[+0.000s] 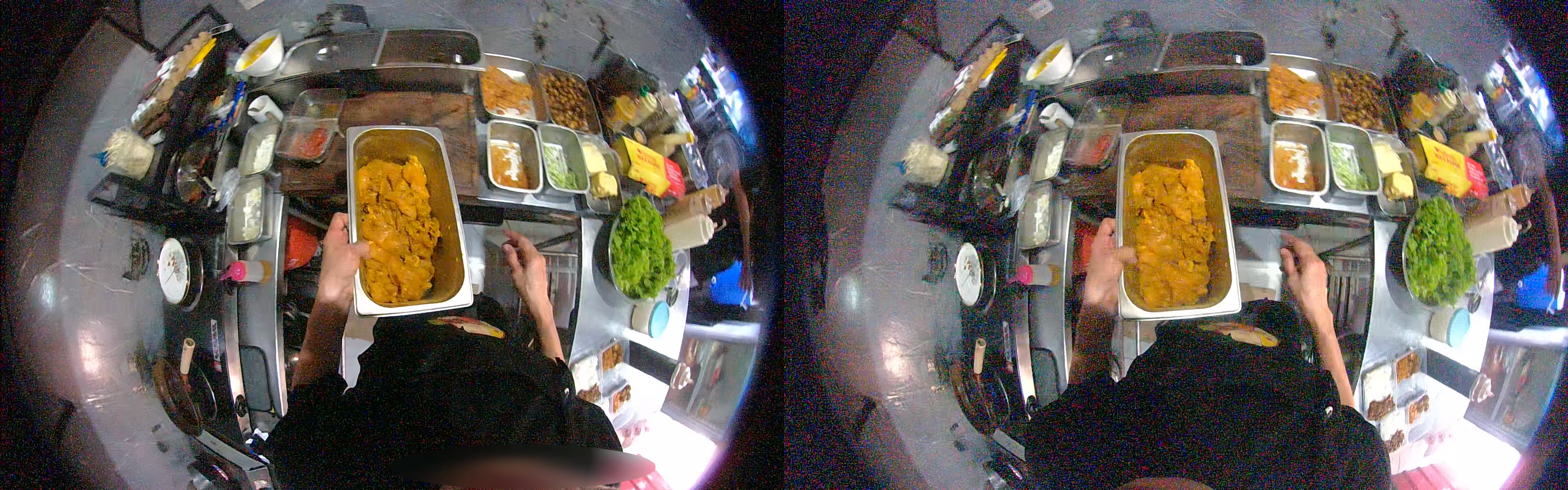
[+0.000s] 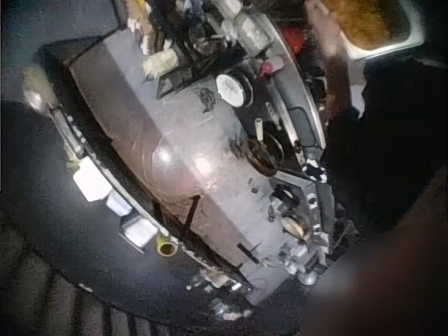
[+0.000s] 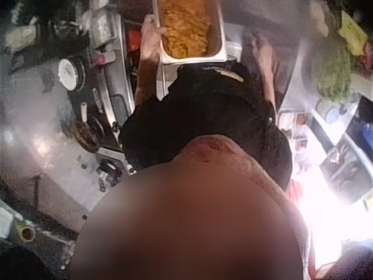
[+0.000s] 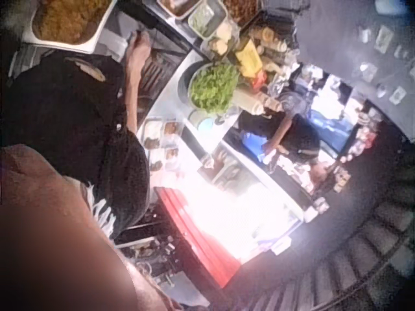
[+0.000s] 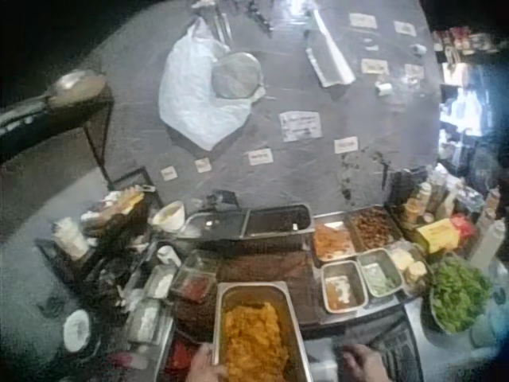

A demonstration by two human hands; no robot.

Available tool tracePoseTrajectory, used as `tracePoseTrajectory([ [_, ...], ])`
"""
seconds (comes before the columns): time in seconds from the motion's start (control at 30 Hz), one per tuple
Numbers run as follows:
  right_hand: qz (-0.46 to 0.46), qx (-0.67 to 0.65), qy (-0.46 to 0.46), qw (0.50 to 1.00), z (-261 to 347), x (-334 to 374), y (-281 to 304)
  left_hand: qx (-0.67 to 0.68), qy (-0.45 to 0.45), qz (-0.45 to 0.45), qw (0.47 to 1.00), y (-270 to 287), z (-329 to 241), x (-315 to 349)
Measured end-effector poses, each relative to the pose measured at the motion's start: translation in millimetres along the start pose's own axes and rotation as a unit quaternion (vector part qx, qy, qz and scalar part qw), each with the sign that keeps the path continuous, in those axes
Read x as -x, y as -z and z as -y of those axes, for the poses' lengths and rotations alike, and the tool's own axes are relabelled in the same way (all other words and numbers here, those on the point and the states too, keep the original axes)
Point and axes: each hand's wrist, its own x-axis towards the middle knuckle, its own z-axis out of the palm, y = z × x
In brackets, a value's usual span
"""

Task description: The person assembles meal trays by scooping rice and adding various cooked items from stainless steel containers into compartmentalized trays. They then retrieve a container from a refrigerator, place it on the counter, and fill a wok with water at the sink before setting it on the stove.

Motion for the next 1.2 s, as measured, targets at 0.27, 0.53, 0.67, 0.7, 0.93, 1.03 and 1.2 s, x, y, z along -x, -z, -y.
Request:
tracePoseTrajectory([
  [0.27, 0.048, -0.031, 0.066, 0.996, 80, -44, -65, 0.03, 0.005, -0.014, 0.999, 37, -21, -31],
  [0.53, 0.028, 0.013, 0.041, 0.999, 91, -51, -75, 0.035, 0.007, 0.03, 0.999, 53, 1, -103],
  [0.67, 0.03, 0.037, 0.03, 0.998, 92, -65, -64, 0.092, -0.007, 0.009, 0.996, 34, 21, -130],
  [0.7, 0.013, 0.031, 0.04, 0.999, 88, -72, -63, 0.126, -0.009, -0.007, 0.992, 26, 23, -133],
  [0.93, 0.004, 0.052, 0.067, 0.996, 33, -143, -52, 0.13, -0.054, -0.116, 0.983, -18, 34, -169],
  [1.03, 0.034, 0.018, 0.027, 0.999, 59, -177, -39, 0.145, -0.078, -0.183, 0.969, -28, 39, -179],
  [1.2, -0.043, -0.063, 0.128, 0.989, 88, -228, -22, 0.198, -0.075, -0.222, 0.952, -60, 42, -193],
])
